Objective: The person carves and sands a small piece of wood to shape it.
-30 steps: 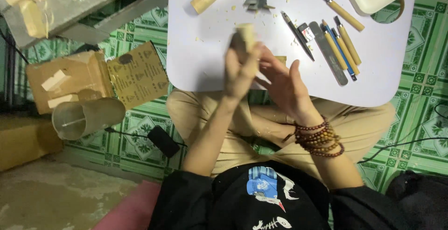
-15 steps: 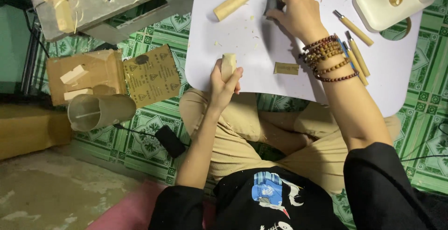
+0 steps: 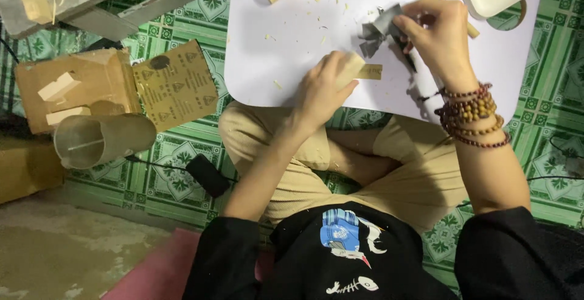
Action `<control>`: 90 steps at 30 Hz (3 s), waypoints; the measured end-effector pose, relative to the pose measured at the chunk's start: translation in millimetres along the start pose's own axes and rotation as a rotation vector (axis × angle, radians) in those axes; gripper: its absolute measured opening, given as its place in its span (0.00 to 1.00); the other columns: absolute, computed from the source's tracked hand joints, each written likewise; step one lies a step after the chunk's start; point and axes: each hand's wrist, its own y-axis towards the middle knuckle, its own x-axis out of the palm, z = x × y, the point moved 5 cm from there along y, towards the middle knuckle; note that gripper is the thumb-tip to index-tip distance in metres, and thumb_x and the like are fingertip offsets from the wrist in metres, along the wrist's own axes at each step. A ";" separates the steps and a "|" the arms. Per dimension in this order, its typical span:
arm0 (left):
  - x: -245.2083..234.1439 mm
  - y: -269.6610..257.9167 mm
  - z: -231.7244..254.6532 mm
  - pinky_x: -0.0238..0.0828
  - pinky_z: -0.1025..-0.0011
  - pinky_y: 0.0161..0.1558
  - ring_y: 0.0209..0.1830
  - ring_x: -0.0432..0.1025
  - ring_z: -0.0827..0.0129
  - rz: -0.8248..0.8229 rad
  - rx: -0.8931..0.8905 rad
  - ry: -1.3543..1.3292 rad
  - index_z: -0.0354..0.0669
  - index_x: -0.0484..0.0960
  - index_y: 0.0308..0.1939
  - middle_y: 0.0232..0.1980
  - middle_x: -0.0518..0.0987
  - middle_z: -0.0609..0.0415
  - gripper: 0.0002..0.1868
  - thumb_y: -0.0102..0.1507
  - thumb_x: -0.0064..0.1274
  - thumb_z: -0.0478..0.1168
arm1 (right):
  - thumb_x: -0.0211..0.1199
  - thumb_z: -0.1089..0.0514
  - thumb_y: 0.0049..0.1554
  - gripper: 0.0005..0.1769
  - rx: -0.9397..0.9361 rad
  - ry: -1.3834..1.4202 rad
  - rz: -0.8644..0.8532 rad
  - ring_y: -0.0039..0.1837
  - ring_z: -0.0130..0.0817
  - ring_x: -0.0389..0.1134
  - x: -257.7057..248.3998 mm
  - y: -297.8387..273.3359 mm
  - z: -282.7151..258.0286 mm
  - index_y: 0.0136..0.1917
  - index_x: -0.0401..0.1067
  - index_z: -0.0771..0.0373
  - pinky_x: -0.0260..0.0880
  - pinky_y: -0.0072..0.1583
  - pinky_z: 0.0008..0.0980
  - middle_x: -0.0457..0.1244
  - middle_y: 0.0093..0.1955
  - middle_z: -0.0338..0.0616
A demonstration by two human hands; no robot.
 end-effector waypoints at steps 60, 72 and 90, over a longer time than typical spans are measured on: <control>-123.2 -125.7 -89.1 0.69 0.79 0.27 0.27 0.70 0.75 0.465 -0.459 -0.744 0.48 0.74 0.44 0.36 0.77 0.55 0.20 0.71 0.38 0.59 | 0.66 0.72 0.71 0.09 -0.170 -0.524 0.350 0.53 0.53 0.63 -10.2 -89.9 -2.5 0.64 0.80 0.77 0.62 0.52 0.48 0.64 0.52 0.58; -16.5 -45.4 39.3 0.56 0.70 0.73 0.75 0.64 0.69 -0.195 -0.693 -0.600 0.54 0.70 0.70 0.72 0.74 0.59 0.32 0.66 0.36 0.61 | 0.68 0.65 0.68 0.09 -0.068 -0.613 0.343 0.50 0.51 0.59 -21.2 -112.0 71.9 0.62 0.78 0.66 0.62 0.49 0.46 0.60 0.53 0.52; -31.8 -62.2 95.9 0.70 0.70 0.51 0.54 0.70 0.64 -0.085 0.094 -0.526 0.41 0.69 0.69 0.59 0.72 0.47 0.27 0.71 0.40 0.53 | 0.71 0.71 0.70 0.07 -0.092 -0.624 0.365 0.52 0.51 0.61 -28.4 -109.9 85.8 0.61 0.81 0.69 0.64 0.47 0.46 0.62 0.55 0.53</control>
